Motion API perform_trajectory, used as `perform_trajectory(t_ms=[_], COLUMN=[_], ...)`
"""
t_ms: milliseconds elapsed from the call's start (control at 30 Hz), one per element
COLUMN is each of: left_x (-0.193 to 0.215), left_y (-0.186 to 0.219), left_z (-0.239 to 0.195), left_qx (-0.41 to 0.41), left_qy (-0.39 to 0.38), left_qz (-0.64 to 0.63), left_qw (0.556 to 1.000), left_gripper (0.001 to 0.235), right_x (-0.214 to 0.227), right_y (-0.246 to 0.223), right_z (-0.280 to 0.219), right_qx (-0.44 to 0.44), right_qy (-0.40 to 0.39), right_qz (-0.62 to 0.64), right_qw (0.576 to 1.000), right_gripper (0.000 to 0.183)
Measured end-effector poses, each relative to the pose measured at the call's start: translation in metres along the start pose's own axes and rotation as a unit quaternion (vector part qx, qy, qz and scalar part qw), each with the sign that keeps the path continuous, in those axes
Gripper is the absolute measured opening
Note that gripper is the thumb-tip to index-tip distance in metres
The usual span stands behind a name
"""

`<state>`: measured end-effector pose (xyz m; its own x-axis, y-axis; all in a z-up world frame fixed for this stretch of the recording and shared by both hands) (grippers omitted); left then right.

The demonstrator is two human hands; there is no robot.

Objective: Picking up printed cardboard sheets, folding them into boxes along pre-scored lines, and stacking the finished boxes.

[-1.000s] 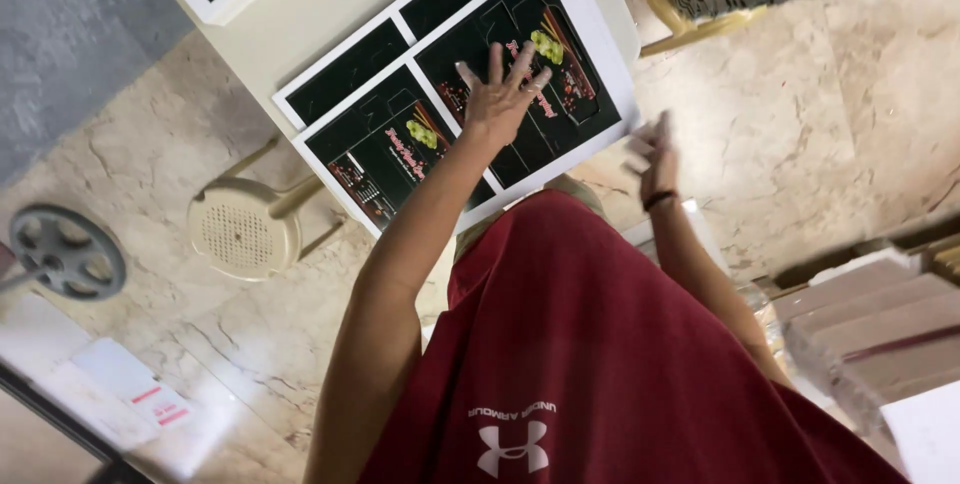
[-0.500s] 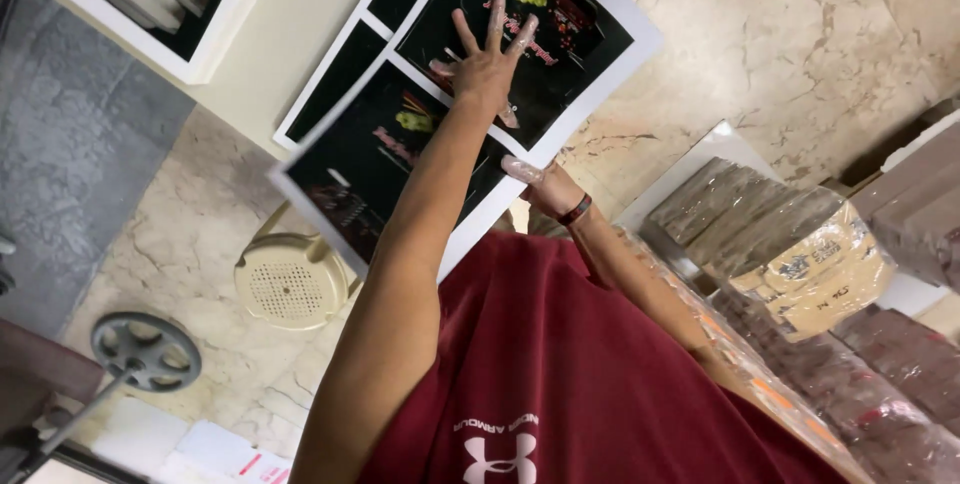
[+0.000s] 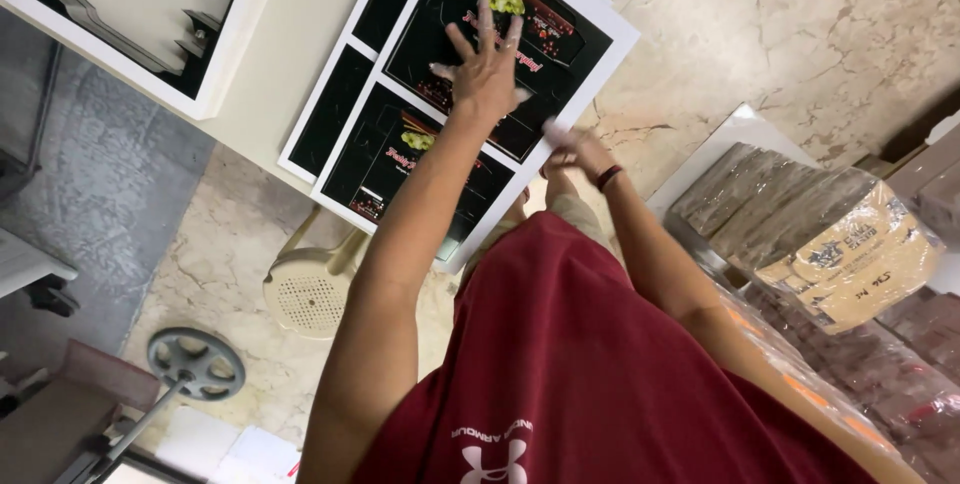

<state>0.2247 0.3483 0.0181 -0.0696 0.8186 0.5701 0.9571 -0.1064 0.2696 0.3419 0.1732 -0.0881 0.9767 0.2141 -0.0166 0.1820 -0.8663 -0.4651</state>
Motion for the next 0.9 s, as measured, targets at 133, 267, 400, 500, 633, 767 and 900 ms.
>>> perform_trajectory(t_ms=[133,267,400,500,633,767,900], left_x=[-0.011,-0.031,-0.025,-0.028,-0.019,-0.033,-0.032], left_y=[0.028,0.037,0.046,0.038,0.029,0.025,0.026], left_z=[0.016,0.038,0.042,0.043,0.018,0.012,0.011], left_qx=[0.05,0.079,0.091,0.068,0.021,0.002,0.009], left_qy=[0.035,0.06,0.044,0.016,-0.037,-0.013,0.004], left_qz=[-0.11,-0.088,-0.102,-0.103,-0.047,0.032,0.065], left_qw=[0.992,0.991,0.99,0.992,0.998,0.999,0.998], left_gripper=[0.121,0.132,0.117,0.131,0.12,0.13,0.104], right_x=[0.04,0.043,0.032,0.03,0.031,0.029,0.02], right_y=[-0.031,-0.059,-0.075,-0.068,-0.078,-0.075,-0.101], right_z=[0.014,-0.01,-0.022,-0.028,-0.041,-0.037,-0.057], right_qx=[0.076,0.187,0.169,0.052,-0.084,-0.087,-0.037], right_qy=[0.071,0.115,0.139,0.154,0.179,0.192,0.17], right_qz=[0.118,-0.102,0.031,0.17,0.192,0.171,0.23], right_qw=[0.988,0.97,0.975,0.972,0.961,0.962,0.957], right_gripper=[0.053,0.064,0.063,0.064,0.042,0.045,0.043])
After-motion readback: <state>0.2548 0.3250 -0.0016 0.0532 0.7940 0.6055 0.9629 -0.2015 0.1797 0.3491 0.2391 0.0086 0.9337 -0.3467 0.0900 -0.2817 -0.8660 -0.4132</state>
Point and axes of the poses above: each hand's wrist, its own z-axis towards the middle knuckle, its own x-axis out of the back of the hand, y = z × x, the point moved 6 cm from there along z, towards the middle knuckle, and after that the axes turned 10 degrees about -z, right-handed, at the moved point
